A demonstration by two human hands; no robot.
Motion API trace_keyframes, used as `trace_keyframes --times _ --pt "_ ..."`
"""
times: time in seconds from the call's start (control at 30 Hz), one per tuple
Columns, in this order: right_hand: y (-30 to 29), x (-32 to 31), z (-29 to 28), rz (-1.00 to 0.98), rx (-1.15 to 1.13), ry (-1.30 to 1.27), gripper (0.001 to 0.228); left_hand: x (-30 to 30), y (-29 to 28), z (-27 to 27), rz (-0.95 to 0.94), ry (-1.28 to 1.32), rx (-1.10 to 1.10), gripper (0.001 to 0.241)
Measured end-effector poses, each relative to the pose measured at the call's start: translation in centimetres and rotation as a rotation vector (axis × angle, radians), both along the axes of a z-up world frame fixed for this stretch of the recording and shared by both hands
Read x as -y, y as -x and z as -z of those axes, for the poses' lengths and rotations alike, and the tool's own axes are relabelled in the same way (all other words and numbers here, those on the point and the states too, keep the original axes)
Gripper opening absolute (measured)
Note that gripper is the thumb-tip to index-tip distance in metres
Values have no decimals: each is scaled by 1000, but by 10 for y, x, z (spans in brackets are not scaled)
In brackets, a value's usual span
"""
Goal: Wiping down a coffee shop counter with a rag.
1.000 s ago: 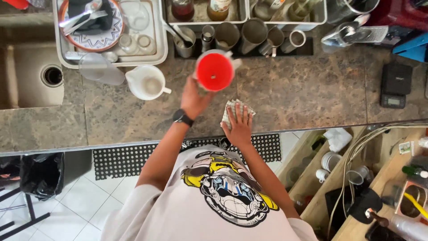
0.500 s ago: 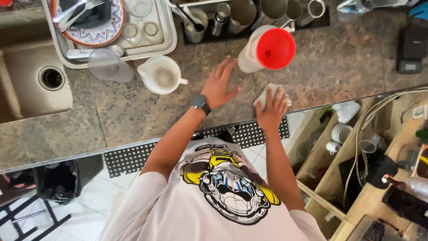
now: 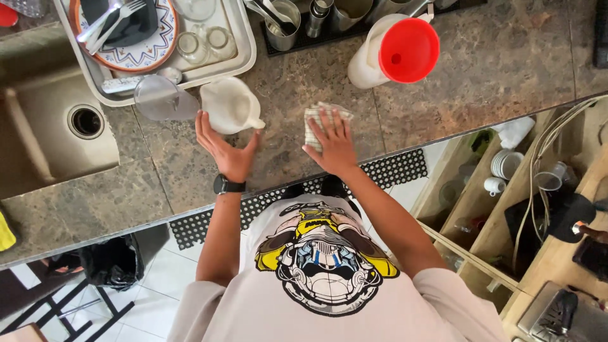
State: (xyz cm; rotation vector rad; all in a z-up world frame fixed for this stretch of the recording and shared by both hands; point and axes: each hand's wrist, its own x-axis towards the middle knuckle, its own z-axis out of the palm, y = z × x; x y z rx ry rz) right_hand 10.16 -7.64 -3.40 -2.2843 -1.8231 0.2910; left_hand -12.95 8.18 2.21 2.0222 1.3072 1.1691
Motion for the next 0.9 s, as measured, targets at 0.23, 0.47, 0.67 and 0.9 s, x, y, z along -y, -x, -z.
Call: trace_keyframes --times 0.23,0.47,0.67,0.9 --pt "-39 -56 -9 36 18 51 72 -10 -4 -15 157 -184 -191 44" --pt "-21 -105 -10 82 18 119 74 -11 -5 14 166 96 -18 74" --pt "-34 -57 -12 -27 39 -83 62 -24 -36 35 240 62 17 87" --pt "-78 -15 -17 278 21 -57 64 -24 -112 54 437 25 47 86"
